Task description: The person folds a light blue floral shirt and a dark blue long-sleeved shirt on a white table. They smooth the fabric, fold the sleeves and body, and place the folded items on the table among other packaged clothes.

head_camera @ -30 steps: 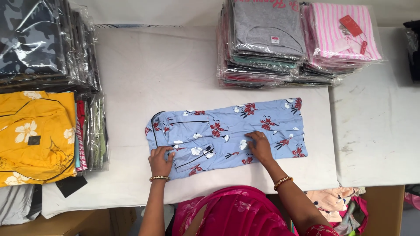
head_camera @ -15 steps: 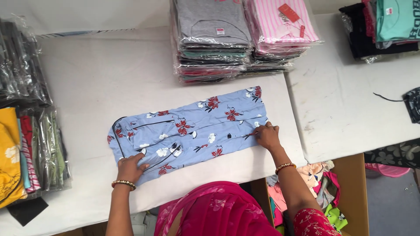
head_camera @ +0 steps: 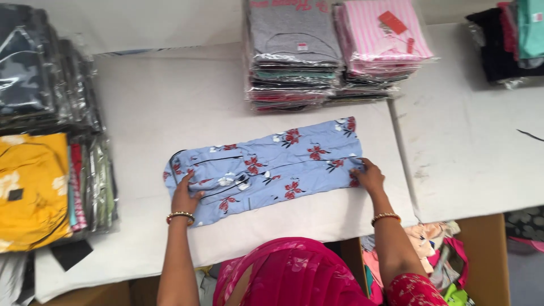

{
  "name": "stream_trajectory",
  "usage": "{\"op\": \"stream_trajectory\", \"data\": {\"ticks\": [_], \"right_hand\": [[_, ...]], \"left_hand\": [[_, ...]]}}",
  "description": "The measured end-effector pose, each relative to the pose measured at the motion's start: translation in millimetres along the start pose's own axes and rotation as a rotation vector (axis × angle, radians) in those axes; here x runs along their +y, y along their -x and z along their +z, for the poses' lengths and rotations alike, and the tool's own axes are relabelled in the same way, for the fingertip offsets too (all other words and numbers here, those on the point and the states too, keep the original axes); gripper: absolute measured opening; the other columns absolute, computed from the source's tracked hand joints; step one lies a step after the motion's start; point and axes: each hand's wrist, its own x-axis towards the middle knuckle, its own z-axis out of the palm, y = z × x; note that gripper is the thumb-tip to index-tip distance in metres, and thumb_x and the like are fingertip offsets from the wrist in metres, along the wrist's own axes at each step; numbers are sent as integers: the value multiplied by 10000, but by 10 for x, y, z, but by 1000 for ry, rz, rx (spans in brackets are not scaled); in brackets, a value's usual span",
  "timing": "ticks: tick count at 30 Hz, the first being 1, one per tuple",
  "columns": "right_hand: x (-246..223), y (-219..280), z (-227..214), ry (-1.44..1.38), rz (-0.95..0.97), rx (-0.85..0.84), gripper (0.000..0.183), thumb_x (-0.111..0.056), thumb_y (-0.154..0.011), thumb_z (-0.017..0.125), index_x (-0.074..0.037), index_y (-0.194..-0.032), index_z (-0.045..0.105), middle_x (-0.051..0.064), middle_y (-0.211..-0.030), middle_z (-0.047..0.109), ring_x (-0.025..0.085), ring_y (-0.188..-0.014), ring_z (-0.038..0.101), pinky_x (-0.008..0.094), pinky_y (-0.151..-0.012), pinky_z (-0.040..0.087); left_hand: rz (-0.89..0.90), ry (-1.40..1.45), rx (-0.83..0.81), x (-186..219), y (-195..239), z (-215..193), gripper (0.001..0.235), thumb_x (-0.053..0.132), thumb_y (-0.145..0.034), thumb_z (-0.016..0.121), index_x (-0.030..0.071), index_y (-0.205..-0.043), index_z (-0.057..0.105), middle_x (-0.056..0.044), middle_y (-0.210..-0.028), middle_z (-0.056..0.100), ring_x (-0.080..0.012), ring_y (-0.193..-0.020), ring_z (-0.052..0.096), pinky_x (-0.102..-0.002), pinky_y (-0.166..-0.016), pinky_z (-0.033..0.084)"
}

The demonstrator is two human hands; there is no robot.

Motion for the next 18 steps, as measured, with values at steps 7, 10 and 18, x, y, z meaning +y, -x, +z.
{"op": "stream_trajectory", "data": {"ticks": [7,10,18], "right_hand": [[203,358,16,-239,120,14,667,-261,-770,872,-176,-1394,651,160,-1029,758,269,-928,715,390,-831,540],[343,284,181,-312,68,40,606,-248,-784,855,-104,-1340,662,147,-1032,769,253,-924,746,393,-837,568],[-61,316,33,52,33,179,691,-176,-734,880,-178,-1384,645,88,-1177,715,329,-1194,580,517,-972,453]], "left_hand": [[-312,393,167,-479,585,213,887,158,-667,900,144,-1452,486,-62,-989,658,-198,-853,599,-370,-815,546],[-394,402,89,-506,675,220,728,203,-696,920,154,-1345,592,-61,-900,672,-210,-822,635,-362,-795,559],[-160,-292,233,181,560,39,619,149,-642,886,239,-1208,653,29,-970,651,-223,-1020,598,-481,-860,438]]}}
